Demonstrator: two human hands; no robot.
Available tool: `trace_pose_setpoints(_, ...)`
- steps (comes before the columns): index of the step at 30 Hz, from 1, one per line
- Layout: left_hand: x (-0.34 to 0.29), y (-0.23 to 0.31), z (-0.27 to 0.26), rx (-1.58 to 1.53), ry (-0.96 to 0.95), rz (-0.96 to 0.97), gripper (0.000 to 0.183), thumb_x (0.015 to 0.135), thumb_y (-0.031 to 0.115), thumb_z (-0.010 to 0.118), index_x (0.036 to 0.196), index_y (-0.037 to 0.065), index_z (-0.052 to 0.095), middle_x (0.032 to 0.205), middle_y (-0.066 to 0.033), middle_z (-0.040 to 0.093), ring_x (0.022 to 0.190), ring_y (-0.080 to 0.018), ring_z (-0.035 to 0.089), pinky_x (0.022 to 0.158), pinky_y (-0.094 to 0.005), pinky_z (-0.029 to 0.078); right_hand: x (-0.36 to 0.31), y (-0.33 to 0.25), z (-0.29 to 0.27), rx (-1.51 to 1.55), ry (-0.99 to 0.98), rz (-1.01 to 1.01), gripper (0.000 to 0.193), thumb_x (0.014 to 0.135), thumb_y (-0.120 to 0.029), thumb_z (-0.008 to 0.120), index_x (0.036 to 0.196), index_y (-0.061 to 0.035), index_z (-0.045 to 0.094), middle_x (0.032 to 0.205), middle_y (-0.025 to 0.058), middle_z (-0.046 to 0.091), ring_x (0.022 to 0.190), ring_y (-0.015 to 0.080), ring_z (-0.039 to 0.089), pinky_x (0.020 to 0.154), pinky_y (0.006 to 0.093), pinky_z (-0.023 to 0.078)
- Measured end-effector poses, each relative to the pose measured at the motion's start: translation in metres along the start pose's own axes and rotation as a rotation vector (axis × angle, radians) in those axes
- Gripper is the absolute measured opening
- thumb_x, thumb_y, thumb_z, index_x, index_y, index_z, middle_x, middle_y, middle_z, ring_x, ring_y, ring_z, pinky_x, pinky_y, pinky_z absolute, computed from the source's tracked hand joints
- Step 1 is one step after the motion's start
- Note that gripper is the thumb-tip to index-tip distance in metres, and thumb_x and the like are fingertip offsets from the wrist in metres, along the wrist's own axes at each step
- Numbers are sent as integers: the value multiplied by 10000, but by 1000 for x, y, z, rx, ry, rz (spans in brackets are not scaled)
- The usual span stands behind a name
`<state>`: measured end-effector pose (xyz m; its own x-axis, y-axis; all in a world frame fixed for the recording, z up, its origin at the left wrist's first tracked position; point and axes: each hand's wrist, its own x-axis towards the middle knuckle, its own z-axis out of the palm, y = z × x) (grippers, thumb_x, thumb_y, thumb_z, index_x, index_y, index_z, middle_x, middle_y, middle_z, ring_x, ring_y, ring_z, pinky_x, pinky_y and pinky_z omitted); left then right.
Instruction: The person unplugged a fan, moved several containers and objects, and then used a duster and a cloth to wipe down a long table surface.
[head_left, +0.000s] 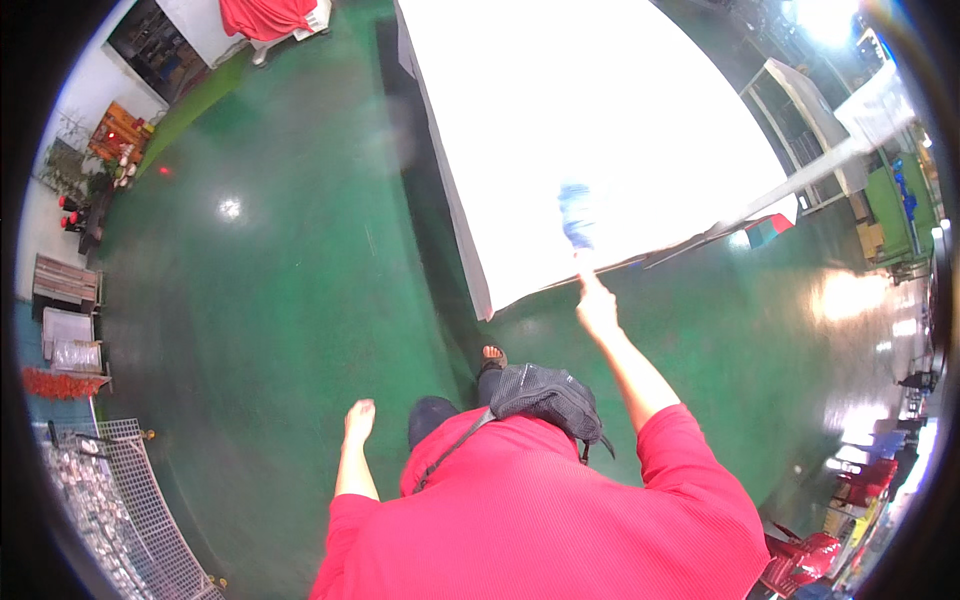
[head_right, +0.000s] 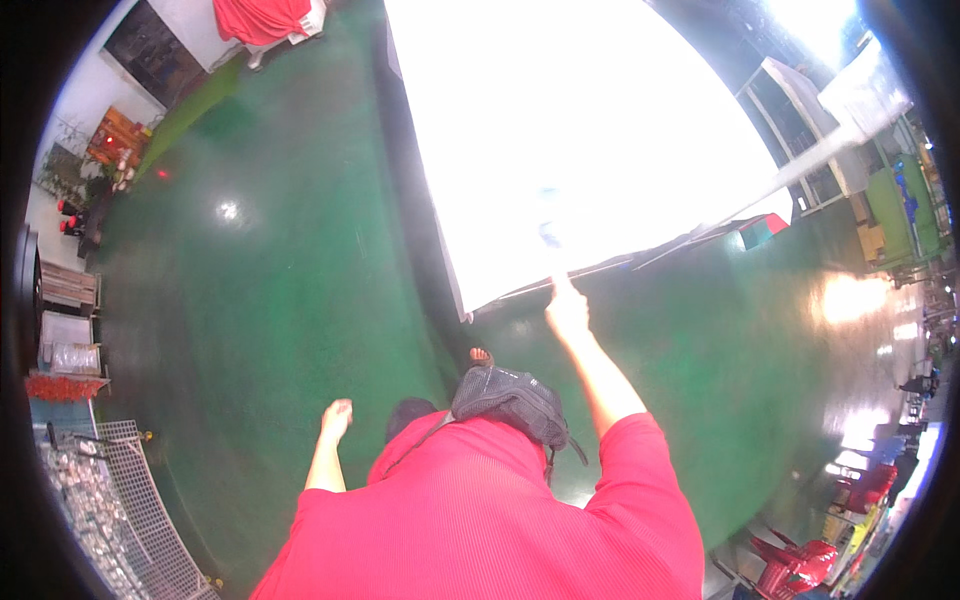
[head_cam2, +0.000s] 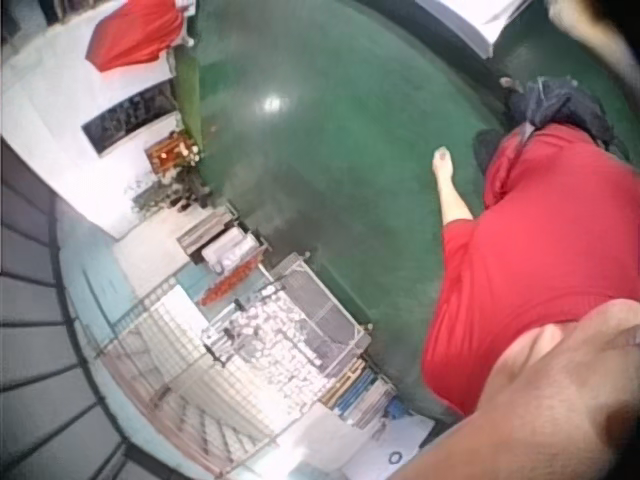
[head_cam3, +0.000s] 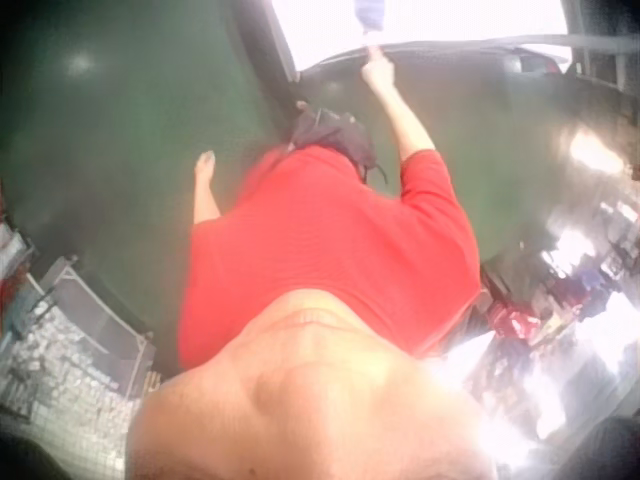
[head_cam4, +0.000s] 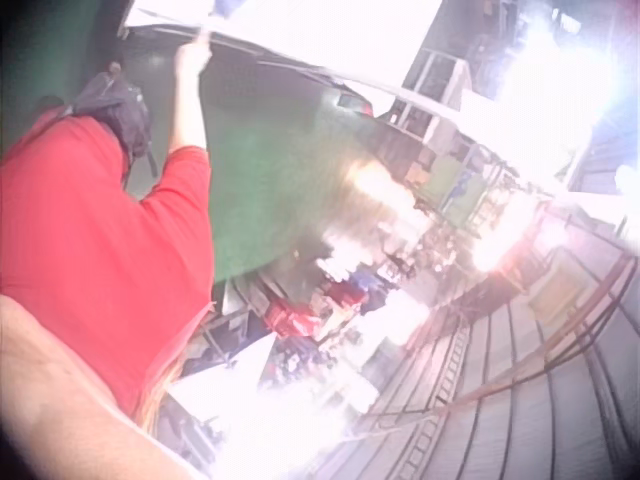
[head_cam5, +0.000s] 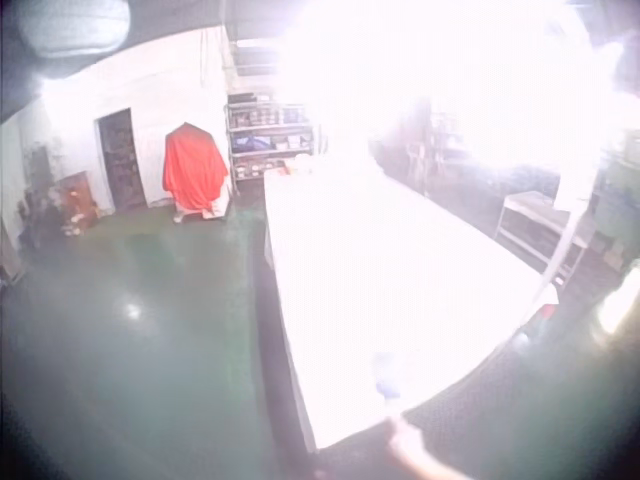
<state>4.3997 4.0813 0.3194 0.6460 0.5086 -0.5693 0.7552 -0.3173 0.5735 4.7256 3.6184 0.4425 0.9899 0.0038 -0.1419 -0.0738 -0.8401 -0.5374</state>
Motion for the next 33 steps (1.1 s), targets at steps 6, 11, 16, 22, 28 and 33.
trace_pose_setpoints(6,35,19,-51,376,-490,-278,164,798,166,446,870,88,570,814,-64,587,770,-198,572,632,-379,450,18,-95,47,-67,-427,-464,450,808,-114,439,1229,-273,442,1032,164,566,868,334,575,739,414,464)
trace_pose_setpoints(11,168,87,-144,124,-428,-288,222,758,106,419,917,119,574,761,-22,555,682,-185,581,497,-379,430,91,-168,54,210,-168,-261,421,852,-178,439,1263,-264,411,868,145,586,751,271,586,639,389,458)
trace_pose_setpoints(16,367,195,-217,74,-225,-89,157,834,144,443,944,109,549,711,-1,519,508,-93,476,338,-211,306,105,-162,55,543,459,488,332,895,-159,404,1220,-145,472,562,38,442,476,116,390,466,276,373)
trace_pose_setpoints(22,482,388,-186,141,-200,237,238,825,161,509,1048,101,565,888,-38,603,720,-130,570,572,-276,448,82,-110,73,660,1043,850,349,894,-149,391,1232,-181,472,556,-11,422,382,94,343,353,266,310)
trace_pose_setpoints(28,479,529,-145,539,-403,720,256,800,138,549,1031,29,565,907,-126,622,824,-209,600,754,-307,461,183,-39,37,1490,1314,1100,331,906,-227,355,1222,-270,445,555,-21,391,352,63,280,306,205,227)
trace_pose_setpoints(33,479,612,-157,595,-380,768,225,804,87,532,1015,20,571,923,-144,620,863,-224,609,740,-306,473,318,49,-49,1200,1179,1017,322,887,-230,341,1176,-265,481,487,-11,352,324,77,307,281,237,236)
